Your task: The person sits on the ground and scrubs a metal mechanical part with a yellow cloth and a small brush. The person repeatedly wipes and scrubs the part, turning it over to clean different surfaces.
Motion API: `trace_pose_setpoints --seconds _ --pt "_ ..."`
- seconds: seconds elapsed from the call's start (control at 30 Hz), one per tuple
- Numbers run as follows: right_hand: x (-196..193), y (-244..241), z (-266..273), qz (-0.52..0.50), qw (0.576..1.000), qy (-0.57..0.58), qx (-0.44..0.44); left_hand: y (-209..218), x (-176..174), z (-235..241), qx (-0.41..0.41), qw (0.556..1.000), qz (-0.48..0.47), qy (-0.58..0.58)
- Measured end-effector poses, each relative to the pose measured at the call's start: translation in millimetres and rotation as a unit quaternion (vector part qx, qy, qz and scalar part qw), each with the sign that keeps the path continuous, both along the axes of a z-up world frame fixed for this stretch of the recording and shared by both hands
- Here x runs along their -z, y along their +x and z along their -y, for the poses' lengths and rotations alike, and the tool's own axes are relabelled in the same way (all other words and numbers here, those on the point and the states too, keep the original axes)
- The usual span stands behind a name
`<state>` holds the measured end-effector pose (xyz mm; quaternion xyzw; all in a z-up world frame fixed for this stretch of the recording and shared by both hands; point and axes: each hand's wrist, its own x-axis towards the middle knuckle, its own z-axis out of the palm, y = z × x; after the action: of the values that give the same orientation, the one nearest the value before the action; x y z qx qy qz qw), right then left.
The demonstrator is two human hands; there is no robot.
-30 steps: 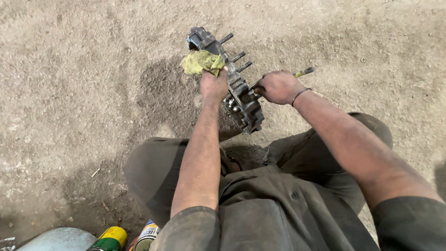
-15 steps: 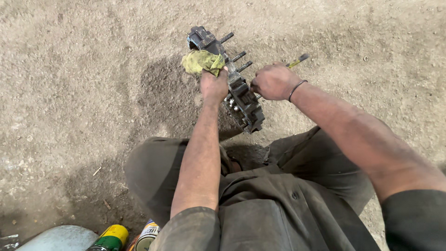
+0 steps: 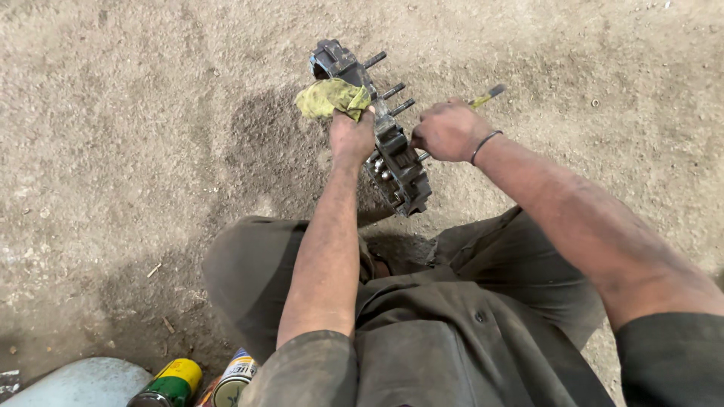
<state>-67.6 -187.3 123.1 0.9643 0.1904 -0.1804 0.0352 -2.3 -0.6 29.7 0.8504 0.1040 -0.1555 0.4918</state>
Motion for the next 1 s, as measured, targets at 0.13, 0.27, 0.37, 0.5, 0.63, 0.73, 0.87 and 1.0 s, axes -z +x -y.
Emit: trace_pose_setpoints --seconds 0.13,0.27,0.37,0.5,0.63,0.73,0.87,1.0 --pt "-4 -1 5 0.016 1.000 -0.017 -0.014 -2 -6 1 -0.005 1.000 -0.004 0.001" --pt "-6 -4 1 0.020 0.999 -0.019 -0.020 -2 -11 0 0.002 1.000 -0.008 0.010" --pt "-8 -6 -5 0.029 0.999 -0.017 -0.012 0 -12 -1 -0.001 0.999 -0.038 0.007" --pt "-8 -6 -10 0.003 1.000 -0.014 0.008 0 -4 2 -0.002 1.000 -0.025 0.017" --pt "-13 2 -15 -0.038 0.995 -0.090 -0.007 3 4 0 0.010 0.999 -0.036 -0.001" --pt "-16 0 -15 -0.025 0.997 -0.075 -0.004 4 10 2 0.017 0.999 -0.031 0.014" --pt "-19 -2 -19 0.005 0.997 -0.072 -0.030 4 13 3 0.007 0.999 -0.037 0.029" --pt "-21 -1 -23 0.027 0.996 -0.080 -0.029 2 8 2 0.017 0.999 0.028 0.007"
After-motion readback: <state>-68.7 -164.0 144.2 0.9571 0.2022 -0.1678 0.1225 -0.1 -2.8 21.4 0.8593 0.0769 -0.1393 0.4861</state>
